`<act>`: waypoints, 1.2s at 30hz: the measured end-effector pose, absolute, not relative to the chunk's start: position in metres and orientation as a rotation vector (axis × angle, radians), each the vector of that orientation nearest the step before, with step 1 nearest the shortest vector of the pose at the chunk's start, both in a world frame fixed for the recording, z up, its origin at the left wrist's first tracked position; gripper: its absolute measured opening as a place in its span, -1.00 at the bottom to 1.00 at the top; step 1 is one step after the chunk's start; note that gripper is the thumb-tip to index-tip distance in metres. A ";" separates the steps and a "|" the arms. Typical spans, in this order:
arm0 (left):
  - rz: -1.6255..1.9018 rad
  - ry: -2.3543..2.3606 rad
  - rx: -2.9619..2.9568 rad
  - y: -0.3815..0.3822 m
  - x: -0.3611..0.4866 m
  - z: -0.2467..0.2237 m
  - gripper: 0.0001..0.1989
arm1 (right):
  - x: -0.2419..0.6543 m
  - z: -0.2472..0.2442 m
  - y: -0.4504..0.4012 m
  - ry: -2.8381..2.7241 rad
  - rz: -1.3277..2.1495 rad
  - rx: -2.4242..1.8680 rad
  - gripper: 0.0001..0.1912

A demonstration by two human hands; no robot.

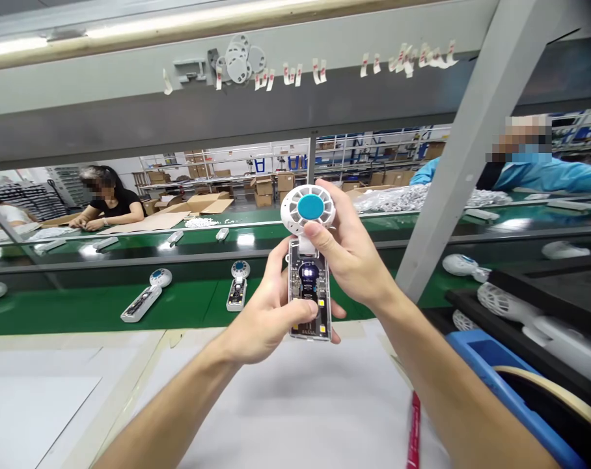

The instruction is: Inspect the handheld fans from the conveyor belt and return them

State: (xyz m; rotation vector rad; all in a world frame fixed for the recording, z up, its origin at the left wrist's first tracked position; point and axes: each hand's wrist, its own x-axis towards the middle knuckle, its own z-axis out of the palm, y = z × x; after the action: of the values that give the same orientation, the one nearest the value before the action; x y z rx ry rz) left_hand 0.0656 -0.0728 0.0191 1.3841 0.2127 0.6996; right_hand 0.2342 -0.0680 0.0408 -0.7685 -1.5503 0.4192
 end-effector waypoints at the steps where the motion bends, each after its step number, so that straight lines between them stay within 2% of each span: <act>1: 0.703 0.216 1.379 -0.073 0.065 0.019 -0.05 | 0.235 0.041 -0.068 -1.547 0.425 -0.772 -0.35; 4: 0.704 0.219 1.364 -0.072 0.065 0.020 -0.02 | 0.236 0.040 -0.067 -1.548 0.436 -0.773 -0.34; 16: 0.754 0.238 1.304 -0.074 0.069 0.014 -0.14 | 0.237 0.042 -0.070 -1.549 0.411 -0.820 -0.33; 25: 0.843 0.244 1.202 -0.076 0.072 0.019 -0.17 | 0.261 0.038 -0.054 -1.459 0.392 -0.858 -0.49; 33: 0.921 0.291 1.289 -0.073 0.069 0.017 -0.22 | 0.276 0.023 -0.028 -1.384 0.444 -0.969 -0.46; 36: 0.963 0.363 1.358 -0.070 0.070 0.012 -0.24 | 0.276 0.021 -0.026 -1.403 0.439 -1.010 -0.51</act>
State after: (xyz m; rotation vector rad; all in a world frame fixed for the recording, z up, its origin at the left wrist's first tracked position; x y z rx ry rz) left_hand 0.0701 -0.0700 0.0124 1.3581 0.3633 0.9634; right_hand 0.2762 -0.0262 0.0208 -1.0103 -1.4029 0.4393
